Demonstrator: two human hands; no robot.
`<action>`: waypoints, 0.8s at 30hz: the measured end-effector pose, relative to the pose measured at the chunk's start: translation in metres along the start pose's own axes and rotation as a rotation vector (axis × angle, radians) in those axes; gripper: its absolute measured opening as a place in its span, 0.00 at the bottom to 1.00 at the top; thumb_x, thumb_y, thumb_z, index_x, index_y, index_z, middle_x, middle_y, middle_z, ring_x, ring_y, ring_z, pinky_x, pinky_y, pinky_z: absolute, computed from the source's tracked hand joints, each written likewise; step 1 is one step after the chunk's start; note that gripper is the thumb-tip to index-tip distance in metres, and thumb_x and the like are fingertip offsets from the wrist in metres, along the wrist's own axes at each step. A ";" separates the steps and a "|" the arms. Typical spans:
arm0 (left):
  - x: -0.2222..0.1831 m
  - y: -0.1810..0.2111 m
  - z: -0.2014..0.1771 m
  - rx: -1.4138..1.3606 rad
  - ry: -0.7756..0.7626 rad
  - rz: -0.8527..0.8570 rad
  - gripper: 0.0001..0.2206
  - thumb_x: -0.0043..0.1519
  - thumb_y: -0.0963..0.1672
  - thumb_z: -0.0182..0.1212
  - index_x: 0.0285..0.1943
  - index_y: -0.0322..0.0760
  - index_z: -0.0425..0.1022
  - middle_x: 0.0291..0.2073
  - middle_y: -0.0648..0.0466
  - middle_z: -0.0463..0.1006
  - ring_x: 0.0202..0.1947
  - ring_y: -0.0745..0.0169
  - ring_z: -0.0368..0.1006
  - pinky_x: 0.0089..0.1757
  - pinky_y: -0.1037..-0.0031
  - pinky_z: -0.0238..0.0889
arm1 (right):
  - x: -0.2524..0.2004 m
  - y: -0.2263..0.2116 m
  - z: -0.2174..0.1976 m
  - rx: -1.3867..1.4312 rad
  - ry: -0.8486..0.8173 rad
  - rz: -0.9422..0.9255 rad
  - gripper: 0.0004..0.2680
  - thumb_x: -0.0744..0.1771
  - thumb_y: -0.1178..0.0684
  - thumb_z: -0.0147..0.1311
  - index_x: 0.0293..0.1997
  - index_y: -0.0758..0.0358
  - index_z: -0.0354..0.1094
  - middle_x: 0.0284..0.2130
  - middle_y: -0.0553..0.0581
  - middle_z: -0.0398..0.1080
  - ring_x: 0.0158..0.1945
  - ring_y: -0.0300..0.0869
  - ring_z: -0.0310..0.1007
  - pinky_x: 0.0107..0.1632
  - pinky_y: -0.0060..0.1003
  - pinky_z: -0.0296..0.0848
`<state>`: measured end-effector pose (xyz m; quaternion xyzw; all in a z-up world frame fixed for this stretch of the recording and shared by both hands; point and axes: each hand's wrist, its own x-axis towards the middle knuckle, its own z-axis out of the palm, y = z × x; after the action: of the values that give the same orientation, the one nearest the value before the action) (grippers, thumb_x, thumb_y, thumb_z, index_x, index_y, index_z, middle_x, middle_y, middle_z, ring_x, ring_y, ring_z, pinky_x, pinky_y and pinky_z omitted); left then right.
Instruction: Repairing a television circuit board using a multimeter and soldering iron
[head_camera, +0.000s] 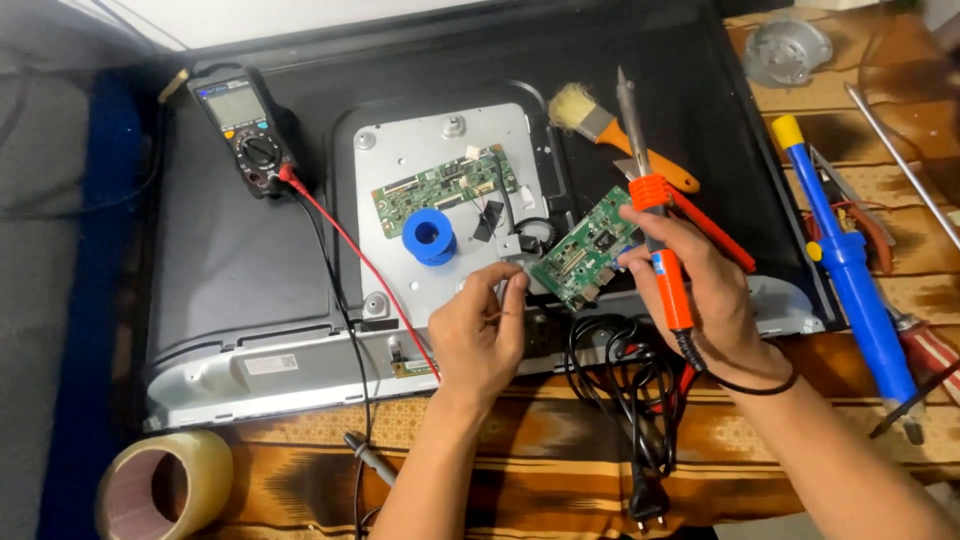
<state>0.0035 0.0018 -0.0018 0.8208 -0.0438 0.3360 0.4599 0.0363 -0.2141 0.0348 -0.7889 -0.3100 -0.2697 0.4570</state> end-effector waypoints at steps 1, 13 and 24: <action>0.000 0.000 -0.002 0.002 -0.004 0.005 0.04 0.61 0.44 0.66 0.43 0.49 0.83 0.08 0.59 0.60 0.11 0.55 0.67 0.23 0.73 0.65 | -0.001 0.001 0.002 0.001 0.006 0.001 0.15 0.65 0.72 0.55 0.59 0.82 0.65 0.49 0.72 0.75 0.39 0.54 0.81 0.44 0.46 0.79; 0.009 0.003 0.003 0.016 -0.030 0.130 0.06 0.61 0.40 0.65 0.45 0.43 0.83 0.08 0.58 0.58 0.11 0.57 0.64 0.22 0.76 0.61 | 0.000 0.013 -0.028 -0.122 0.318 -0.174 0.11 0.65 0.66 0.63 0.52 0.78 0.71 0.45 0.69 0.76 0.46 0.58 0.79 0.52 0.47 0.77; 0.027 0.047 0.010 0.184 -0.163 0.516 0.04 0.67 0.40 0.60 0.49 0.39 0.76 0.26 0.56 0.76 0.21 0.60 0.71 0.26 0.72 0.61 | -0.011 0.000 -0.015 0.120 0.230 -0.103 0.09 0.71 0.56 0.52 0.56 0.59 0.58 0.49 0.65 0.76 0.55 0.54 0.80 0.60 0.46 0.78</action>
<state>0.0117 -0.0267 0.0444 0.8450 -0.2576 0.3774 0.2777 0.0268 -0.2298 0.0338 -0.7070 -0.3112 -0.3628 0.5213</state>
